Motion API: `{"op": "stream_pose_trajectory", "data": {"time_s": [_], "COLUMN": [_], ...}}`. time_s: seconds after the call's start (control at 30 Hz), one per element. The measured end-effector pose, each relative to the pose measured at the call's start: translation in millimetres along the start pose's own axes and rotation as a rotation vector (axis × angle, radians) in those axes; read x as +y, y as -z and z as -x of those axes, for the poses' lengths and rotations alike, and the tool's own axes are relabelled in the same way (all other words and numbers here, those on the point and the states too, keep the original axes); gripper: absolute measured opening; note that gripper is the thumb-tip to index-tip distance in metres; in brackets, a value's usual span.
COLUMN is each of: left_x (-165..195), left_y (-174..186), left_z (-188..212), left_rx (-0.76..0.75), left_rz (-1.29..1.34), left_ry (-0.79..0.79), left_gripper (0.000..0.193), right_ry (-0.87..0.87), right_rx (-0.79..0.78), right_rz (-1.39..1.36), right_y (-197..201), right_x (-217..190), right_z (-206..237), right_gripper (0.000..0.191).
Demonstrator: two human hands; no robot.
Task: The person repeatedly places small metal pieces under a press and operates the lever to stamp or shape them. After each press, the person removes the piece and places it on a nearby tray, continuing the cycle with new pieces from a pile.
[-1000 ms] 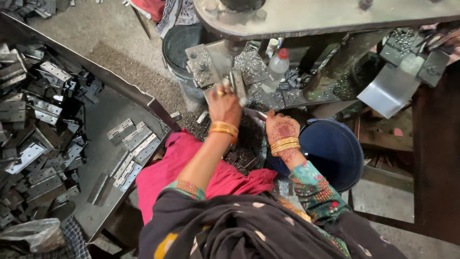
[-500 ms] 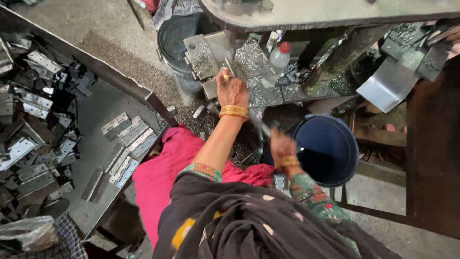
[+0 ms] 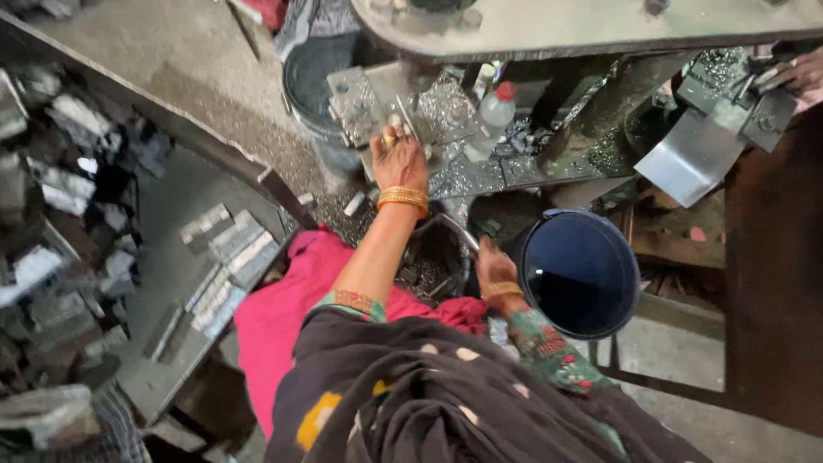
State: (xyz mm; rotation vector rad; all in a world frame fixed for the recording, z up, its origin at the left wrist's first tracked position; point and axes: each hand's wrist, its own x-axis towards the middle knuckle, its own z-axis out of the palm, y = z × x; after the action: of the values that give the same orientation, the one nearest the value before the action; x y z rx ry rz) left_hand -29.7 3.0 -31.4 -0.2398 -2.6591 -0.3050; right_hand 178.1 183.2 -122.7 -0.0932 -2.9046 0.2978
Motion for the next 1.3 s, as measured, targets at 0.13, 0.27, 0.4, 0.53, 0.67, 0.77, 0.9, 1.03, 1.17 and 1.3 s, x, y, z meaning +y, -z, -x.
{"op": "stream_pose_trajectory", "data": {"time_s": [0.13,0.27,0.4,0.53,0.67,0.77,0.9,1.03,1.17,1.3], "left_x": [-4,-6,-8,-9,-3,0,-20,-101,-222,-315], "left_y": [1,1,0,-5,-7,-8,13,52,75,70], "left_z": [-1,-3,-7,-18,-33,-34,2,88,166,177], "left_rx": [-0.039,-0.38,-0.06,-0.189,-0.195,0.193,0.038,0.153,-0.174,-0.181], "left_rz": [-0.094,-0.123,-0.145,-0.128,-0.148,-0.589,0.088,0.456,0.169,-0.175], "left_ry": [-0.002,0.002,0.024,0.042,0.114,0.139,0.155,0.099,0.7,0.814], "left_gripper": [0.022,0.028,0.054,0.054,0.045,0.051,0.042,0.033,0.021,0.036], "right_ry": [-0.149,-0.095,0.072,-0.089,-0.053,-0.033,-0.117,-0.091,-0.09,-0.216], "right_rx": [-0.235,-0.132,-0.022,-0.217,-0.045,0.023,-0.149,-0.001,-0.013,-0.25], "right_rz": [0.043,0.172,-0.077,0.088,0.24,0.107,0.141,0.286,0.24,0.267], "right_y": [0,4,7,8,4,-2,-9,-17,-21,-14], "right_x": [2,1,2,6,2,1,6,9,3,1], "right_z": [-5,-8,-2,-3,-3,3,8,10,12,14], "right_gripper": [0.028,0.009,0.019,0.016,0.017,0.017,0.018,0.018,0.018,0.02]}}
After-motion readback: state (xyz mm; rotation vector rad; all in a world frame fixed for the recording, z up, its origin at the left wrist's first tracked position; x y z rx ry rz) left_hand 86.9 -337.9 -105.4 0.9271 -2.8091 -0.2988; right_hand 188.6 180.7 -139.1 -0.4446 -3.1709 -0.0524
